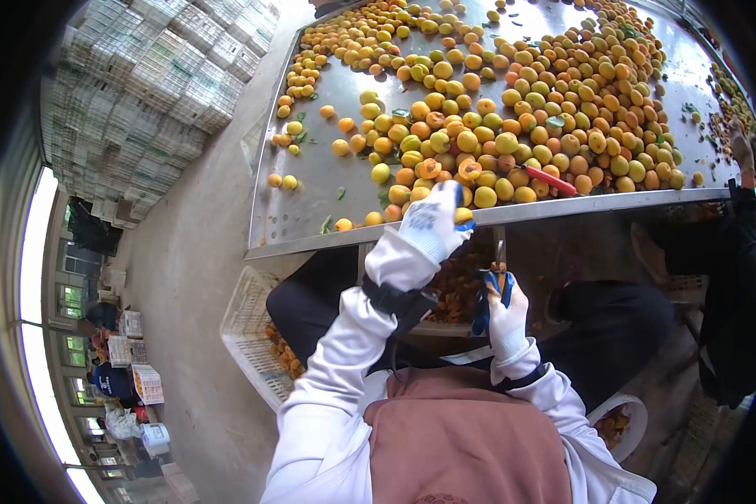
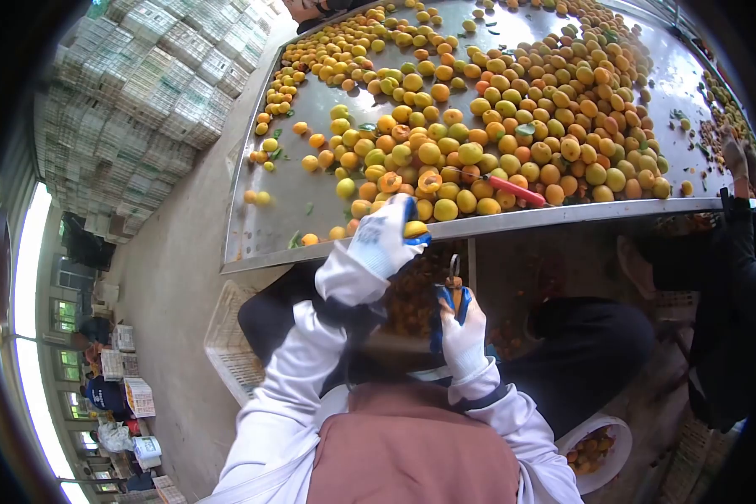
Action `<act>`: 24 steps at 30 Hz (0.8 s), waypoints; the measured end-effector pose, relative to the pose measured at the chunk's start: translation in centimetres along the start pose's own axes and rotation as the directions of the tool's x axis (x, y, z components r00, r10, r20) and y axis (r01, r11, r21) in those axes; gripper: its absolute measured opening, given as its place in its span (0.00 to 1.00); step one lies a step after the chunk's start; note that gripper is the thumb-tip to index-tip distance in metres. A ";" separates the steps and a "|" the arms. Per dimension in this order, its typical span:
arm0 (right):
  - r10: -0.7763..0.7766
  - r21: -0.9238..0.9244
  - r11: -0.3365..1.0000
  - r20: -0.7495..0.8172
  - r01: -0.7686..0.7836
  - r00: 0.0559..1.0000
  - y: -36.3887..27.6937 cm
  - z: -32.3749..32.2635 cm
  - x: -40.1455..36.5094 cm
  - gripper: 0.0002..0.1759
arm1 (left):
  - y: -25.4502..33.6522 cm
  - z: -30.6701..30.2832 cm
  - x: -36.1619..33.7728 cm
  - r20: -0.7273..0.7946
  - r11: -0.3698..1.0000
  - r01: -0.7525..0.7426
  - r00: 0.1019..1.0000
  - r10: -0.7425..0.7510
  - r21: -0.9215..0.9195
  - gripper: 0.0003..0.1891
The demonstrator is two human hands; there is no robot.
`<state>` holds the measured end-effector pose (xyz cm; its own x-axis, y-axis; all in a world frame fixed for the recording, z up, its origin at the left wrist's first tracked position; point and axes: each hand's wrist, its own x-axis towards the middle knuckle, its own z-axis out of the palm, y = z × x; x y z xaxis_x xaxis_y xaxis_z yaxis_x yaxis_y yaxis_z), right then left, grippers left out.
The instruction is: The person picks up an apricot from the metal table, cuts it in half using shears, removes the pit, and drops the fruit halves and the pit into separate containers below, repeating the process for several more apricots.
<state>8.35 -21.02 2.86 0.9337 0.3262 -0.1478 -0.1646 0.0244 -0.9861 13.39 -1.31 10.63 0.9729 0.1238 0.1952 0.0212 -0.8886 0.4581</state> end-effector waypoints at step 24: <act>0.029 -0.525 0.822 0.424 0.219 0.905 -1.9 2.9 -1.6 0.15 | 0.8 2.4 -11.4 0.373 -0.233 0.292 0.688 -0.623 -0.928 0.23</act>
<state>6.28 -18.80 5.23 0.7057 0.6966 -0.1298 0.2364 -0.4042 -0.8836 2.90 -4.48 6.70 0.7417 0.4739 -0.4747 0.0656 0.6531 0.7544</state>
